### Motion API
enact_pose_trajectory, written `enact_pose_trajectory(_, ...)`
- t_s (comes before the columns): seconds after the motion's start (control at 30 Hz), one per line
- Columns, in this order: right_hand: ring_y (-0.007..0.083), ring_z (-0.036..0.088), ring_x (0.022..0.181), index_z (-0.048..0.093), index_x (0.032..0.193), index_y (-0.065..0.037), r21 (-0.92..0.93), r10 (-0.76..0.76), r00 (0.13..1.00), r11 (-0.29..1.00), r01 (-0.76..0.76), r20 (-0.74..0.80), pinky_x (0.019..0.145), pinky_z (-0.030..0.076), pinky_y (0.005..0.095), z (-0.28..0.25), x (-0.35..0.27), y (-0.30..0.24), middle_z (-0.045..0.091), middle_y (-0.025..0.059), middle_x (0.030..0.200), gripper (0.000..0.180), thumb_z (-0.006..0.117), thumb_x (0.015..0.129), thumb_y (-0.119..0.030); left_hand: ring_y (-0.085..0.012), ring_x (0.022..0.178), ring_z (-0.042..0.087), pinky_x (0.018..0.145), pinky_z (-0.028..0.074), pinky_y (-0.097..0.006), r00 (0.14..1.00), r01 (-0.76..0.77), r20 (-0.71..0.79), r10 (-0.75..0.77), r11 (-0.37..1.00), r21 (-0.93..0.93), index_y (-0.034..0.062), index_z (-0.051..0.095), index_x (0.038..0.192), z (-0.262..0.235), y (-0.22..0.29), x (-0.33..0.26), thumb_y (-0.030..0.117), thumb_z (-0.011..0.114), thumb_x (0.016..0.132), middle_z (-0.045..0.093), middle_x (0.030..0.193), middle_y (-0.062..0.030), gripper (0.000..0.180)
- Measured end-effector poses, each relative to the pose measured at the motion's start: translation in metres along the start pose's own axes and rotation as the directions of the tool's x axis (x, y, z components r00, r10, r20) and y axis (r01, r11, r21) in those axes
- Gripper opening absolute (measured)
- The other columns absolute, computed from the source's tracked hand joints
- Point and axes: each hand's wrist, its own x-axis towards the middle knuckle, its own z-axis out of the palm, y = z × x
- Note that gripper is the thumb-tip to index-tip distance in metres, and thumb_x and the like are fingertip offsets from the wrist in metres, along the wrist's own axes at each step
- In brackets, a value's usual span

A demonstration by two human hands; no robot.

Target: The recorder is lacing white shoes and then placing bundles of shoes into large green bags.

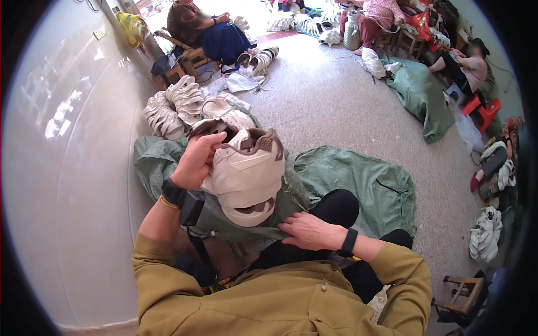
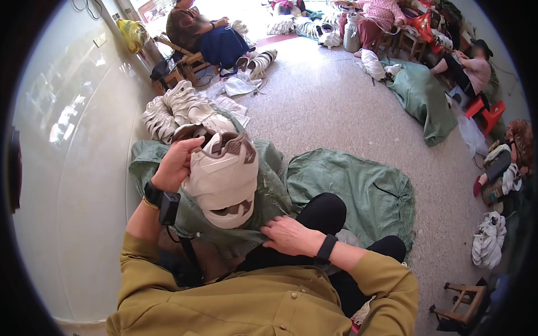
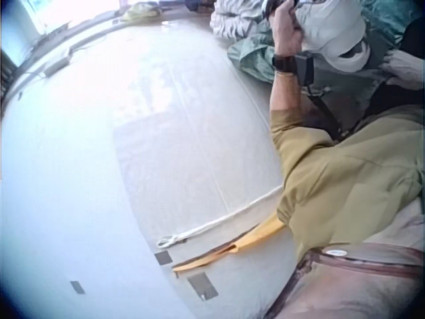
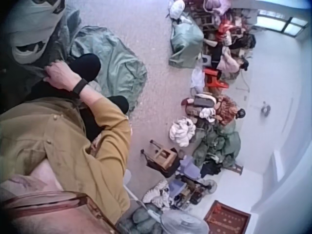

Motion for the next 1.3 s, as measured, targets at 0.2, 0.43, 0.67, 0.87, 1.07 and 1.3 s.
enact_pose_trajectory(0.2,0.0303,0.069,0.080,0.065,0.095,0.003,0.414,0.167,0.983,0.903,-0.119,-0.081,0.073,0.055,0.0355,-0.046,0.004,0.010,0.069,0.0157,0.083,0.018,0.069,0.083,-0.010,-0.0048,0.053,0.039,0.047,0.030,-0.020,1.000,0.022,-0.006,-0.023,0.991,-0.135,0.0129,0.052,0.072,0.012,-0.026,0.023,0.014,0.056,0.093,0.050,0.065,0.0038,0.021)
enact_pose_trajectory(0.43,0.0110,0.068,0.085,0.061,0.109,0.005,0.872,0.425,0.872,0.489,0.005,-0.243,0.076,0.054,0.0248,-0.090,0.031,-0.013,0.069,0.0068,0.089,0.019,0.061,0.091,-0.004,-0.0100,0.064,0.052,0.059,0.046,-0.024,0.999,-0.015,-0.036,0.008,0.980,-0.199,0.0021,0.058,0.092,0.033,-0.077,0.039,0.014,0.048,0.100,0.062,0.079,-0.0062,0.017)
enact_pose_trajectory(0.67,0.0220,0.071,0.090,0.040,0.135,0.007,0.673,0.323,0.914,0.735,-0.079,-0.246,0.079,0.056,0.0314,-0.084,0.075,0.004,0.064,0.0214,0.113,0.051,0.053,0.086,0.002,-0.0086,0.064,0.054,0.057,0.047,-0.023,0.999,-0.042,-0.023,0.041,0.996,-0.082,0.0023,0.061,0.092,0.052,-0.109,0.038,0.012,0.052,0.097,0.059,0.075,-0.0021,0.014)
enact_pose_trajectory(0.87,0.0287,0.072,0.082,0.026,0.138,0.018,0.863,0.560,0.823,0.364,-0.352,0.099,0.068,0.061,0.0339,-0.079,0.088,0.024,0.052,0.0295,0.127,0.063,0.049,0.080,0.005,-0.0078,0.062,0.053,0.056,0.046,-0.022,0.997,-0.078,-0.001,0.078,0.996,0.047,0.0016,0.060,0.089,0.053,-0.126,0.031,0.011,0.052,0.095,0.059,0.074,-0.0024,0.014)
enact_pose_trajectory(1.07,0.0292,0.071,0.088,0.045,0.122,0.019,0.803,0.511,0.823,0.366,-0.471,0.250,0.073,0.061,0.0343,-0.081,0.099,0.028,0.060,0.0244,0.108,0.043,0.041,0.081,0.006,-0.0081,0.064,0.056,0.057,0.049,-0.023,0.996,-0.083,-0.024,0.087,0.989,0.118,0.0003,0.060,0.090,0.052,-0.136,0.031,0.014,0.052,0.097,0.061,0.078,-0.0040,0.017)
enact_pose_trajectory(1.3,0.0228,0.070,0.077,0.056,0.103,0.013,0.831,0.491,0.785,0.196,-0.521,0.377,0.067,0.060,0.0308,-0.071,0.115,0.053,0.063,0.0163,0.094,0.025,0.043,0.084,0.003,-0.0073,0.062,0.055,0.058,0.046,-0.024,0.989,-0.109,-0.044,0.140,0.900,0.421,0.0000,0.059,0.087,0.053,-0.139,0.026,0.014,0.052,0.098,0.061,0.074,-0.0025,0.018)
